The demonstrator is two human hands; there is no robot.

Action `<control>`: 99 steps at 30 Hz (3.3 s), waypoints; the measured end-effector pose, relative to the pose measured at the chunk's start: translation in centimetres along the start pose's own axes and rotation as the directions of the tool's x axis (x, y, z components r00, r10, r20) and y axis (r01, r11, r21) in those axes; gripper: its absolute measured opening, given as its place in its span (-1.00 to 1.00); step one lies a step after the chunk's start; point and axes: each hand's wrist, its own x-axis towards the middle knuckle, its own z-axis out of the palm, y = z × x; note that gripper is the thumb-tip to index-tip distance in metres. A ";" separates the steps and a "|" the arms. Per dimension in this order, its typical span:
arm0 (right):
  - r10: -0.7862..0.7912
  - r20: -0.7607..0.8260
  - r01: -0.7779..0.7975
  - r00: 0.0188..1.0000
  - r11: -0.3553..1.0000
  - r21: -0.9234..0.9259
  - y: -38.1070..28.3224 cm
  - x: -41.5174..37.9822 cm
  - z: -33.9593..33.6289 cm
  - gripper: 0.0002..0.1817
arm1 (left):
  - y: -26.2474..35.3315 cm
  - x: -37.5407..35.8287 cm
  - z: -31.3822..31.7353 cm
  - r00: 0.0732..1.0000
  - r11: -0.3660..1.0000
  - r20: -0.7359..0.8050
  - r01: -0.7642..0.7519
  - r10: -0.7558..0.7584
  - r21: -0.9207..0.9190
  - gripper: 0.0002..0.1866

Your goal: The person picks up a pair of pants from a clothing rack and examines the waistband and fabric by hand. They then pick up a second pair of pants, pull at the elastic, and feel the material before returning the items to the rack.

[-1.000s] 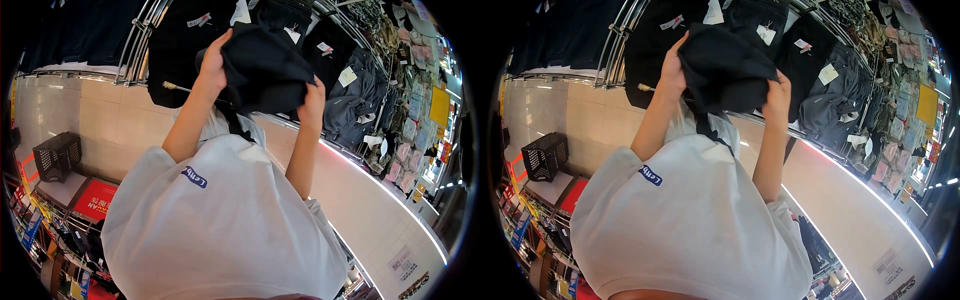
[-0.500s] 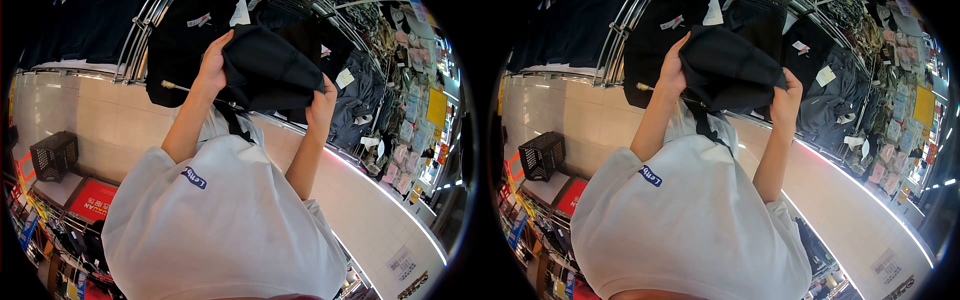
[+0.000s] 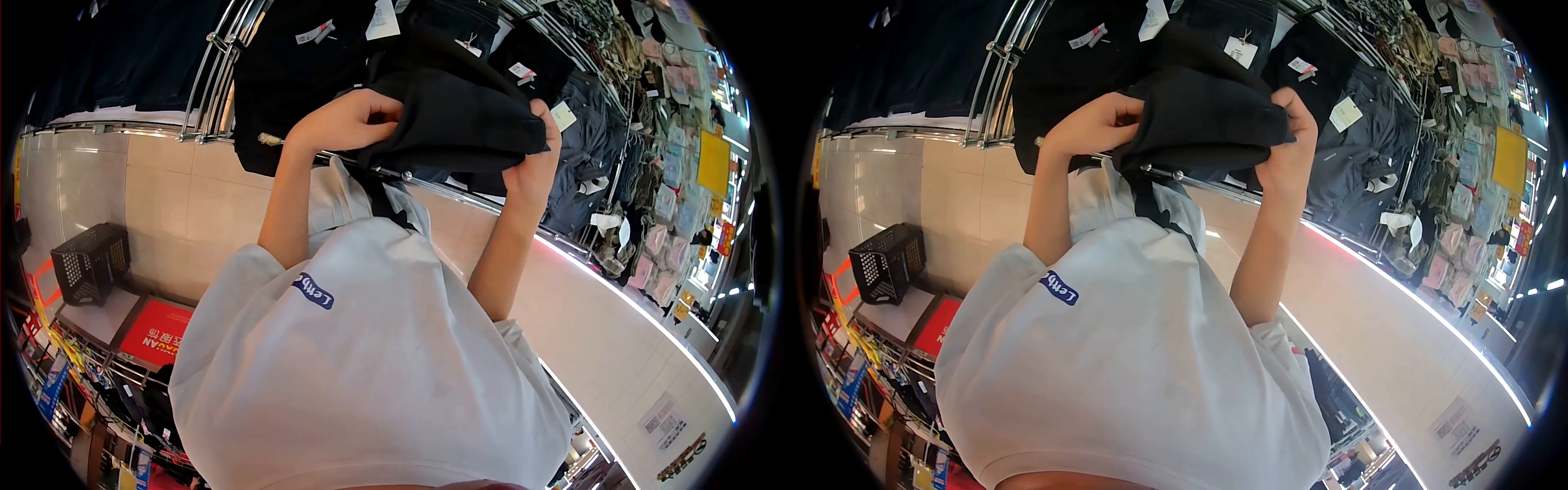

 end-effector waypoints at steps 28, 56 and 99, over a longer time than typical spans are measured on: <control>-0.184 -0.432 -0.021 0.883 0.904 -0.428 -0.3 2.1 4.5 -0.72 | 4.3 1.5 3.9 0.861 0.799 -0.490 -0.389 0.138 -0.458 -0.86; 0.019 -0.125 -0.012 0.992 0.998 0.057 -0.7 -1.4 5.3 -0.81 | 4.0 1.2 2.3 0.910 0.921 -0.322 -0.334 0.259 -0.202 -0.57; -0.045 -0.126 -0.006 0.991 0.925 -0.380 -1.2 -3.6 8.5 -0.78 | 5.7 1.1 4.1 0.831 0.908 -0.445 -0.410 0.334 -0.086 -0.82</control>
